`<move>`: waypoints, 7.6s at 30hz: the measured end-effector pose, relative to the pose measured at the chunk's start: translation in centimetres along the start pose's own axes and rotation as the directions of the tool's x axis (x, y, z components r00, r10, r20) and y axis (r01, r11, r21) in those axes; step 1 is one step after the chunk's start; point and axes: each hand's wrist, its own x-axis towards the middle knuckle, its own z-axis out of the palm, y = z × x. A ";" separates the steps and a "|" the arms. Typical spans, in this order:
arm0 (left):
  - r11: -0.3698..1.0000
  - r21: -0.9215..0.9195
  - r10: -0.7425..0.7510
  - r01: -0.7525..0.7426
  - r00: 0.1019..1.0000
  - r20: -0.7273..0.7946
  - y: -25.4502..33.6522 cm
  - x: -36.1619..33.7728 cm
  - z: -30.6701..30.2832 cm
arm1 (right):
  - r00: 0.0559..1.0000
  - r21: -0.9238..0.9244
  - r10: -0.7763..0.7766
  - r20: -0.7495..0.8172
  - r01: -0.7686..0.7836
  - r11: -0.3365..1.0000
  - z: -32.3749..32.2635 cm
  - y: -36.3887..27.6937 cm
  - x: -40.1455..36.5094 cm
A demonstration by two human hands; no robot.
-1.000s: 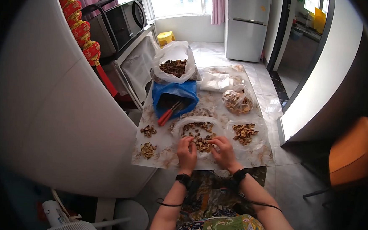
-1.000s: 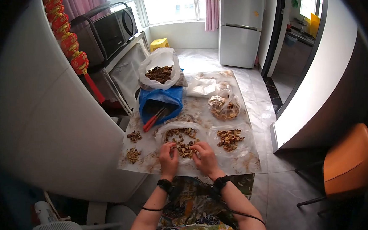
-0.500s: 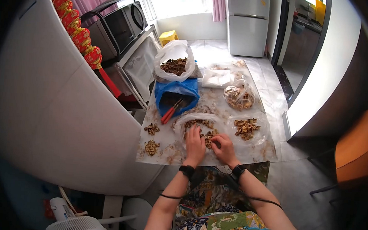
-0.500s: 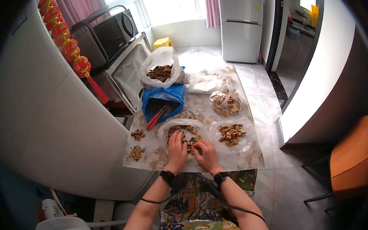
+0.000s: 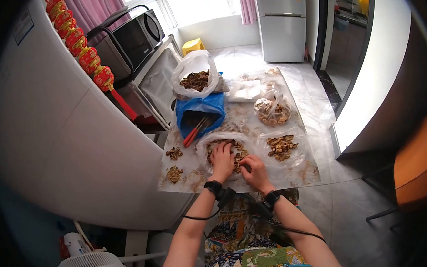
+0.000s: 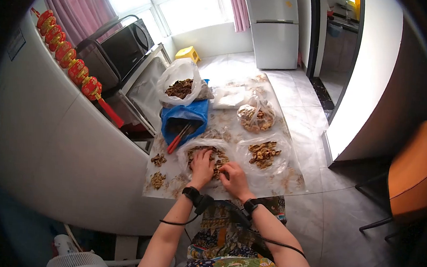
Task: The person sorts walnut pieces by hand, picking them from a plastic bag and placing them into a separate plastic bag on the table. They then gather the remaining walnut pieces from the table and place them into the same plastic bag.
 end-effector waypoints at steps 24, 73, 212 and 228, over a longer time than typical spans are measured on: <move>0.924 -0.356 -0.083 -0.138 0.839 -0.538 0.1 -4.6 -2.4 | 0.997 -0.010 0.071 0.022 -0.070 0.997 -0.2 -1.2 0.2; 0.911 -0.195 0.246 -0.364 0.858 -0.452 1.2 -4.7 -3.4 | 0.996 -0.015 -0.020 0.086 0.022 1.000 -0.7 -1.6 0.4; 0.856 -0.391 0.218 -0.338 0.922 -0.320 1.4 -5.0 -2.9 | 0.995 0.037 0.069 0.078 -0.072 0.997 -0.4 -1.6 0.5; 0.881 -0.331 0.222 -0.337 0.914 -0.338 1.2 -4.8 -2.9 | 0.991 0.044 0.048 0.124 -0.054 0.998 -0.5 -1.5 0.5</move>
